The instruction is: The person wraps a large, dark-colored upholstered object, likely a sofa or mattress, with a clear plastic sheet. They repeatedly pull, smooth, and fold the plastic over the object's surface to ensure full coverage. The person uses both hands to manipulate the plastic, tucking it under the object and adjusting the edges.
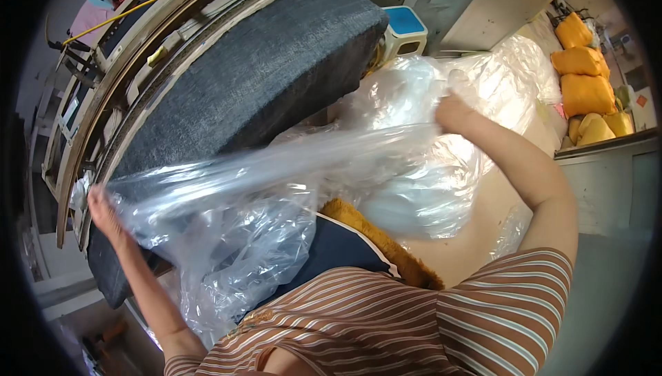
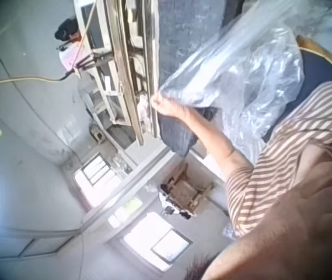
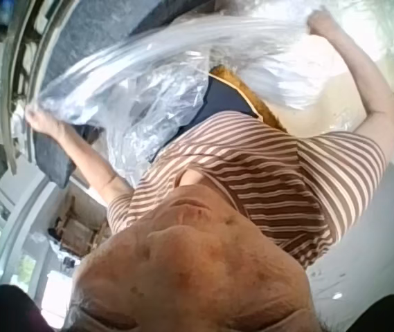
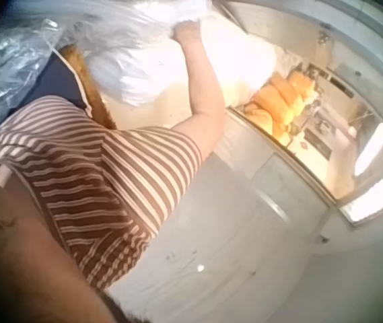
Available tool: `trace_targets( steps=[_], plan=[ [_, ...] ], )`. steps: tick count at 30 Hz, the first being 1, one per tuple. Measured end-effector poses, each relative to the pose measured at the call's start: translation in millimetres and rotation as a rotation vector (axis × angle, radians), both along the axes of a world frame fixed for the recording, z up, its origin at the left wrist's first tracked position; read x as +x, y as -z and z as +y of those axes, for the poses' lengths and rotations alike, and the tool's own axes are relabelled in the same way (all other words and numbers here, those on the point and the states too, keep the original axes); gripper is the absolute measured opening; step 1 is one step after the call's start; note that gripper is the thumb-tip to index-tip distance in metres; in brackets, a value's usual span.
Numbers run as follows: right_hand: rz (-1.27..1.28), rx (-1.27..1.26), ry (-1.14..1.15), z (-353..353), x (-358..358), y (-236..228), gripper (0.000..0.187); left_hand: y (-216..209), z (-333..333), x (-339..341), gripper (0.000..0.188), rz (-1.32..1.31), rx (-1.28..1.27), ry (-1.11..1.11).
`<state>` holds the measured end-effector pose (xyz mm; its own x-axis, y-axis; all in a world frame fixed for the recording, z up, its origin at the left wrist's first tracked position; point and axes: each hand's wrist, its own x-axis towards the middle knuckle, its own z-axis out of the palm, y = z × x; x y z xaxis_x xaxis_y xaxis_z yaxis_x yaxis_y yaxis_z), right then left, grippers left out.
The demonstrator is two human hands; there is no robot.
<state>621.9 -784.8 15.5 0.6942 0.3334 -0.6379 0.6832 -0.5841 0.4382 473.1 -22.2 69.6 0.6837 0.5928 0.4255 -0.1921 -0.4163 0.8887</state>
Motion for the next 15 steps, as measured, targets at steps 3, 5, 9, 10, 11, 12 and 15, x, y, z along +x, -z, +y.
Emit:
trace_targets(
  steps=[3,5,9,10,11,12,15],
  plan=[
    [-0.260,-0.292,0.176,-113,34,-6,0.022,28,143,-78,0.023,0.077,0.299,-0.262],
    [-0.555,-0.166,0.100,-100,88,-42,0.019,30,228,-150,0.027,0.171,0.505,-0.479],
    [-1.226,0.819,0.347,27,182,-160,0.023,25,328,-262,0.038,0.640,0.571,-0.875],
    [-1.324,1.023,0.488,12,205,-186,0.029,41,328,-234,0.041,0.693,0.553,-0.968],
    [-1.248,1.394,0.535,66,211,-200,0.028,32,335,-281,0.042,0.746,0.569,-1.056],
    [-1.153,1.746,0.573,125,201,-220,0.036,31,341,-305,0.044,0.792,0.571,-1.127],
    [-1.017,1.557,0.255,189,189,-194,0.036,59,307,-291,0.041,0.732,0.569,-1.088]
  ],
)
